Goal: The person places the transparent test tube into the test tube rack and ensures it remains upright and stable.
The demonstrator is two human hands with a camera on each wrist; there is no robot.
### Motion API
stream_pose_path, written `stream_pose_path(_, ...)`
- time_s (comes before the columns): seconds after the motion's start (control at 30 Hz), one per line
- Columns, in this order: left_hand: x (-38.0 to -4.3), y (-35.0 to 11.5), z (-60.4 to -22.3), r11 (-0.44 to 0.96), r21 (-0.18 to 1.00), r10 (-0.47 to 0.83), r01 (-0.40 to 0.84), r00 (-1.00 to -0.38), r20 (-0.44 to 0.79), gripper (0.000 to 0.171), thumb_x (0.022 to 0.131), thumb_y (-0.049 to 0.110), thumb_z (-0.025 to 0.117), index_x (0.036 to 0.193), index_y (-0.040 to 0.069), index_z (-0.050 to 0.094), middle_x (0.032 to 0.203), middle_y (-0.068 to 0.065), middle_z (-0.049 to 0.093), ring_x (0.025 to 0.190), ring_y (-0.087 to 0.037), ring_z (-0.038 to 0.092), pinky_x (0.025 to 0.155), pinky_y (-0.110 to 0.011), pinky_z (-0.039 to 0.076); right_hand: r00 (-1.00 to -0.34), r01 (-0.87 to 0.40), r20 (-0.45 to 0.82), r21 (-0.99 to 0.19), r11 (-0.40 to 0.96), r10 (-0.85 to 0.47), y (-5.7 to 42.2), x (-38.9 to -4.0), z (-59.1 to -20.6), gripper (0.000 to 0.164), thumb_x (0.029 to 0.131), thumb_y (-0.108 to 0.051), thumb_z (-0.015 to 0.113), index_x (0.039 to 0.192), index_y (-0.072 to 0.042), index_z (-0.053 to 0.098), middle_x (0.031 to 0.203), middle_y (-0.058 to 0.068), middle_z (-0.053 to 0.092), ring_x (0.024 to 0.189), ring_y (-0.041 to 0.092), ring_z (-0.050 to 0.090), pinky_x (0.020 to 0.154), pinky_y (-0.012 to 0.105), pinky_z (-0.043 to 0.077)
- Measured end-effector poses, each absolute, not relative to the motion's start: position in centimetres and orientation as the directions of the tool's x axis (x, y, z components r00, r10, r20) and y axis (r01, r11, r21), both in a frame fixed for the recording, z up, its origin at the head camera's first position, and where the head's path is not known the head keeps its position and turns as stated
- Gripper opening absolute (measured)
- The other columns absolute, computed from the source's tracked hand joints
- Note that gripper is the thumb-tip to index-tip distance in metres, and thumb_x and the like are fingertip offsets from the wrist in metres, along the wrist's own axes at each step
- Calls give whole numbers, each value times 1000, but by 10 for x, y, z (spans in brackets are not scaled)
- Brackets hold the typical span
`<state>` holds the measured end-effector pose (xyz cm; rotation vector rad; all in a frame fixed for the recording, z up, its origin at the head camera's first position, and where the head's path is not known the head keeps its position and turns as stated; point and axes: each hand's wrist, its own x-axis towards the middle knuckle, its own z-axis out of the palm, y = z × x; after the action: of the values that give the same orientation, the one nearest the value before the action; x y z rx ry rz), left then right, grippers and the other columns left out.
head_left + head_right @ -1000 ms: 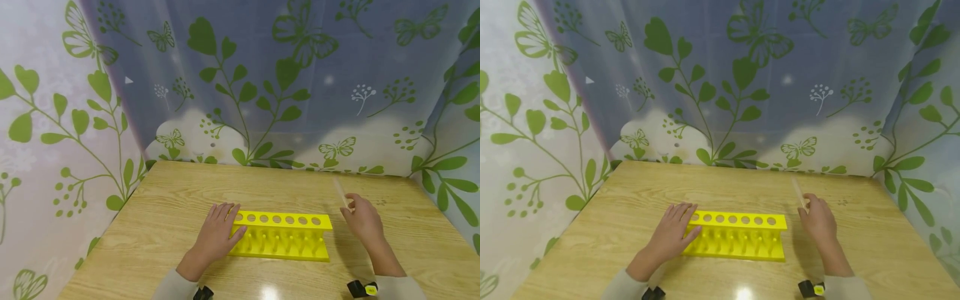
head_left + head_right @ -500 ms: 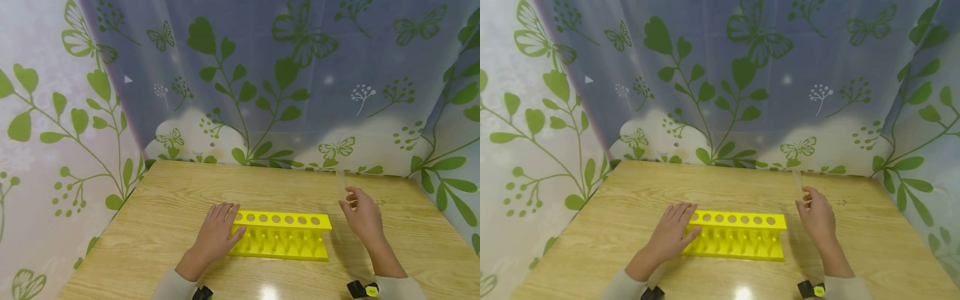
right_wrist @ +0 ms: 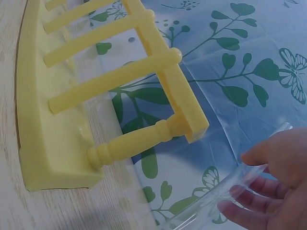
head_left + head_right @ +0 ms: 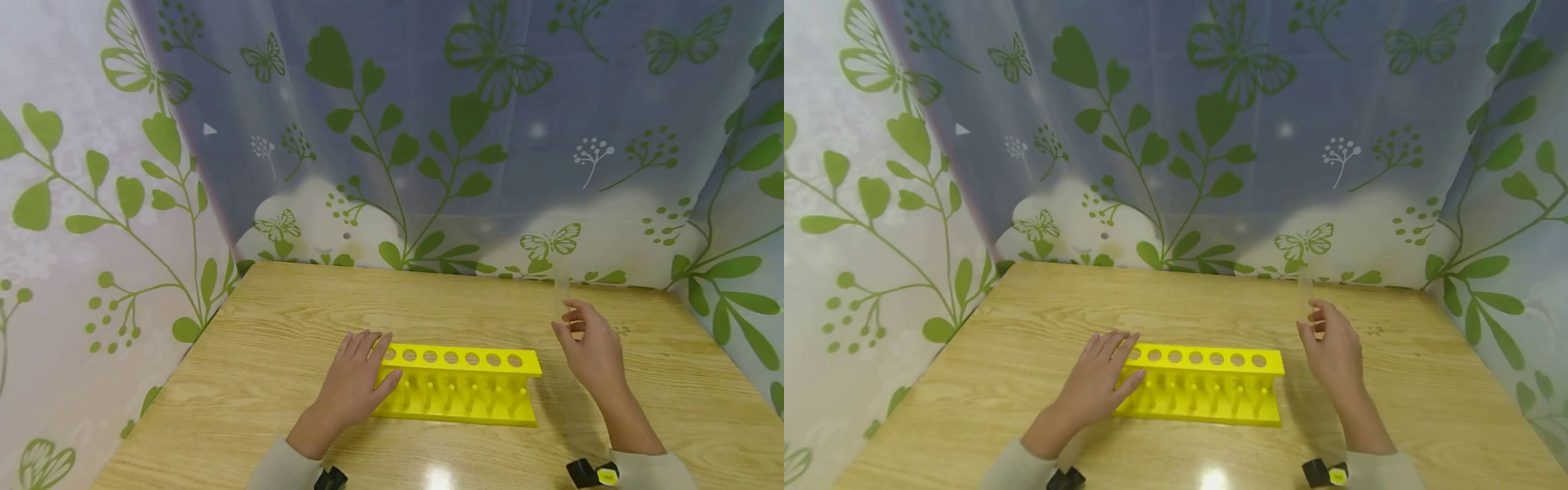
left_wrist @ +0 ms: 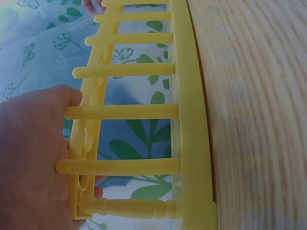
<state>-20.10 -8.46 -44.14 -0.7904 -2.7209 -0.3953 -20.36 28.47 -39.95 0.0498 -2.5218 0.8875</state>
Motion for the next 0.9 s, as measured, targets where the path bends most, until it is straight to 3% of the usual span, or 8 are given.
stream_pose_path(0.4,-201,-84,-444,812,177,476,556,-807,351,60,98,43,52,145,7,43,138,-13,49,130,-31,43,113,-55,25,-864,-226,486,-611,759,134,281,-202,-397,39,97,-11,59,132,3,51,107,20,60,95,38,63,77,51,54)
stream_pose_path(0.6,-201,-84,-442,809,185,475,558,-806,353,60,98,44,52,145,7,43,138,-13,49,130,-31,43,112,-56,25,-853,-235,501,-622,747,149,279,-201,-395,40,96,-11,60,133,2,52,107,18,61,96,37,63,76,44,53)
stream_pose_path(0.63,-201,-84,-442,808,190,474,557,-808,351,60,98,44,52,145,7,43,138,-13,49,130,-32,43,113,-56,25,-850,-238,505,-624,745,152,279,-201,-395,40,96,-11,60,132,2,52,107,18,61,96,36,63,76,42,54)
stream_pose_path(0.77,-200,-84,-441,812,200,468,549,-816,339,61,98,45,51,146,8,43,138,-13,49,131,-31,42,113,-56,24,-834,-252,526,-629,735,164,277,-201,-395,39,95,-10,61,131,1,53,106,17,61,96,31,62,74,10,51)
stream_pose_path(0.83,-200,-84,-440,813,198,467,547,-817,338,60,98,45,51,146,8,43,138,-12,49,131,-31,42,113,-56,24,-826,-259,538,-628,734,169,276,-200,-395,39,95,-11,61,131,1,54,105,16,61,94,17,61,72,-1,41)
stream_pose_path(0.9,-200,-84,-440,814,190,468,549,-814,344,60,98,44,52,145,8,43,137,-13,49,130,-32,43,113,-56,25,-816,-267,551,-626,733,173,275,-200,-394,38,94,-10,61,130,1,54,104,15,61,92,1,56,72,-4,36)
